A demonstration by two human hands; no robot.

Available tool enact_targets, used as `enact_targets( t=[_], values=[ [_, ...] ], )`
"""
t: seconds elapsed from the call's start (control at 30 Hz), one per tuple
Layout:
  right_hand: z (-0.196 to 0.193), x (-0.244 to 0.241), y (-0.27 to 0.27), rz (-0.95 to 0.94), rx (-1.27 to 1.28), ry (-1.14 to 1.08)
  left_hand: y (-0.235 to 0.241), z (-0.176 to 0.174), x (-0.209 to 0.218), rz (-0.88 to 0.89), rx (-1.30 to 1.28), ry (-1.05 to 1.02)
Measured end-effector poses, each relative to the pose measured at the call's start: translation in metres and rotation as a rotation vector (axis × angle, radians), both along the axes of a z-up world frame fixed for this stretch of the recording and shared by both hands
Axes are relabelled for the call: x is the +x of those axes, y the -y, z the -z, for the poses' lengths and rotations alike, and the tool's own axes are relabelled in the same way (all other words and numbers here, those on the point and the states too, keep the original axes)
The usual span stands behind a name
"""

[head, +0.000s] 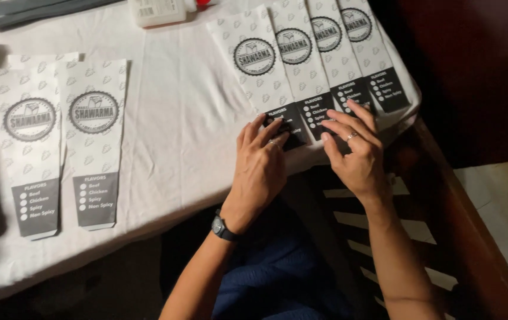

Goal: Manually assembling paper shawarma cones by aligning templates and applying glue to the edges.

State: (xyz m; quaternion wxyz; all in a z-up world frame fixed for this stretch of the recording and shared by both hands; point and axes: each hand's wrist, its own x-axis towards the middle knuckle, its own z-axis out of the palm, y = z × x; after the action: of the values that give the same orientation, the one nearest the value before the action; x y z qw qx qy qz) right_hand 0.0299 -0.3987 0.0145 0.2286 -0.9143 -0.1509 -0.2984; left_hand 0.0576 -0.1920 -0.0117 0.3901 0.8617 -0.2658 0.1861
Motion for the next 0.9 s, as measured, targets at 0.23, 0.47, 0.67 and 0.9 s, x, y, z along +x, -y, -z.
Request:
enact_targets(
  t=[0.23, 0.47, 0.67, 0.9],
  values=[
    [0.002, -0.001, -0.001, -0.048, 0.008, 0.074, -0.055, -0.012, -0.028, -0.051, -0.244, 0.111],
    [-0.009, -0.003, -0.033, -0.126, 0.038, 0.115, -0.191, -0.014, -0.07, -0.74, 0.449, 0.108],
    [-0.022, -0.004, -0.093, -0.29, 0.092, 0.075, -0.115, -0.021, -0.069, -0.463, 0.231, -0.038],
    [-0.001, -0.003, -0.138, -0.597, 0.12, -0.011, -0.107, -0.026, -0.067, -0.153, -0.096, -0.063]
  ],
)
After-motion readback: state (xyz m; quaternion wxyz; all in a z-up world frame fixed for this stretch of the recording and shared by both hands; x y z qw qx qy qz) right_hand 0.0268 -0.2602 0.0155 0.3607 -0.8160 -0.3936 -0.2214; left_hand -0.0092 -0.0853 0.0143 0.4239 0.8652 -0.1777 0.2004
